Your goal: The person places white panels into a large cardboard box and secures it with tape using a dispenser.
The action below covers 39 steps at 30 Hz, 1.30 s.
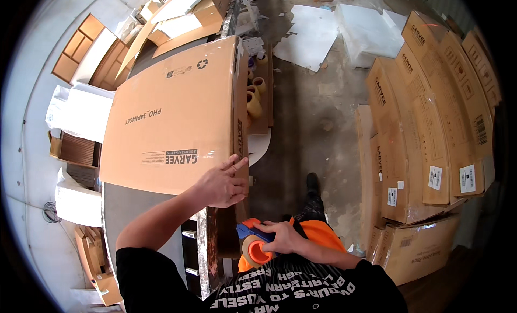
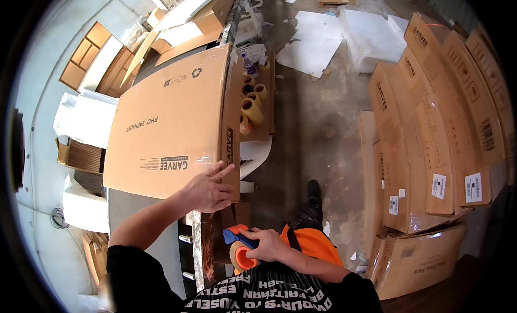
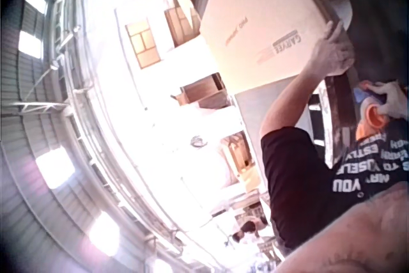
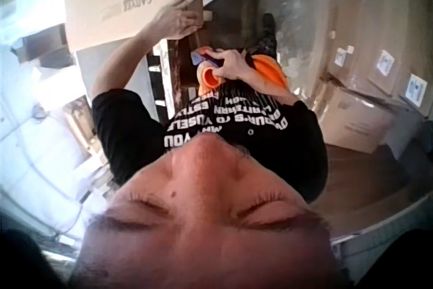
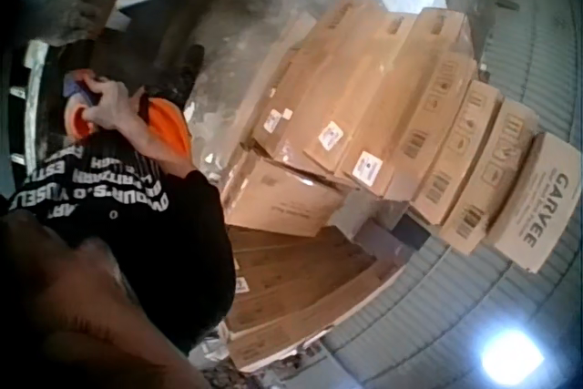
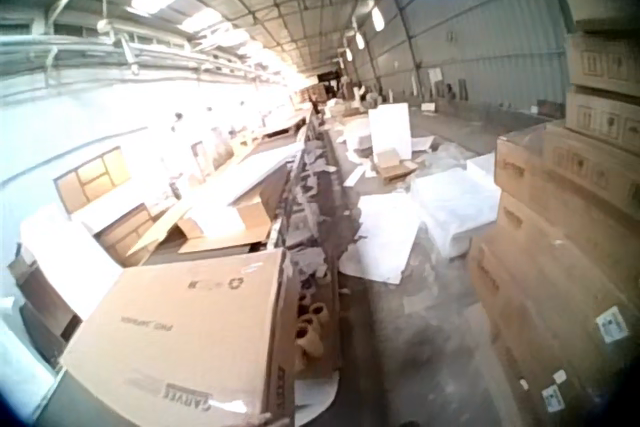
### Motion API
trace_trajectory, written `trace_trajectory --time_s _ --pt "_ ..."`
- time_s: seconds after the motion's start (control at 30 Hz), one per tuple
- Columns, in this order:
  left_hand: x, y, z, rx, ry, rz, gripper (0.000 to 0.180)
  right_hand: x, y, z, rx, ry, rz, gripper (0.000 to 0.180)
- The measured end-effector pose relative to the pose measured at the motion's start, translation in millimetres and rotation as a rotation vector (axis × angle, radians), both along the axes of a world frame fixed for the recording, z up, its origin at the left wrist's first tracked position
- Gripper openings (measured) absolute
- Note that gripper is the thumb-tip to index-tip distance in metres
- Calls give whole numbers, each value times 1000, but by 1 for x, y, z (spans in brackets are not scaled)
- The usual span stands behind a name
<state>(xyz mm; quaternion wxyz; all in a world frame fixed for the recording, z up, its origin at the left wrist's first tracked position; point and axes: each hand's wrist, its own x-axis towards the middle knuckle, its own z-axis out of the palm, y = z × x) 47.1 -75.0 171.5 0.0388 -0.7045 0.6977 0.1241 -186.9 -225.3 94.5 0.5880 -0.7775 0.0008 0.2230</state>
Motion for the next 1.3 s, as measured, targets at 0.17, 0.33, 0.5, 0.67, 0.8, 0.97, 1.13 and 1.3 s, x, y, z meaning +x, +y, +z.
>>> trace_trajectory --time_s 0.17,0.33,0.5,0.67,0.8,0.97,1.13,1.3 --pt "-5 6 -6 45 -10 -8 18 7 18 -11 41 -127 -46 78" --pt "-2 5 -10 170 -26 -19 26 61 51 -10 27 7 -47 72" --pt "-8 -5 5 302 -49 -6 67 95 122 -33 -146 -210 50 48" --pt "-13 36 -23 123 -93 211 112 43 56 -71 198 191 44 74" --pt "-18 44 -35 -131 -40 174 122 30 -24 -103 531 48 -452 76" --pt "-23 36 -32 -172 -47 184 120 80 -39 -73 561 82 -316 76" --pt "-27 47 -38 -170 -41 207 119 7 22 -74 229 -87 -14 77" --pt "-32 45 -38 -173 -82 211 120 67 88 -55 51 -161 81 52"
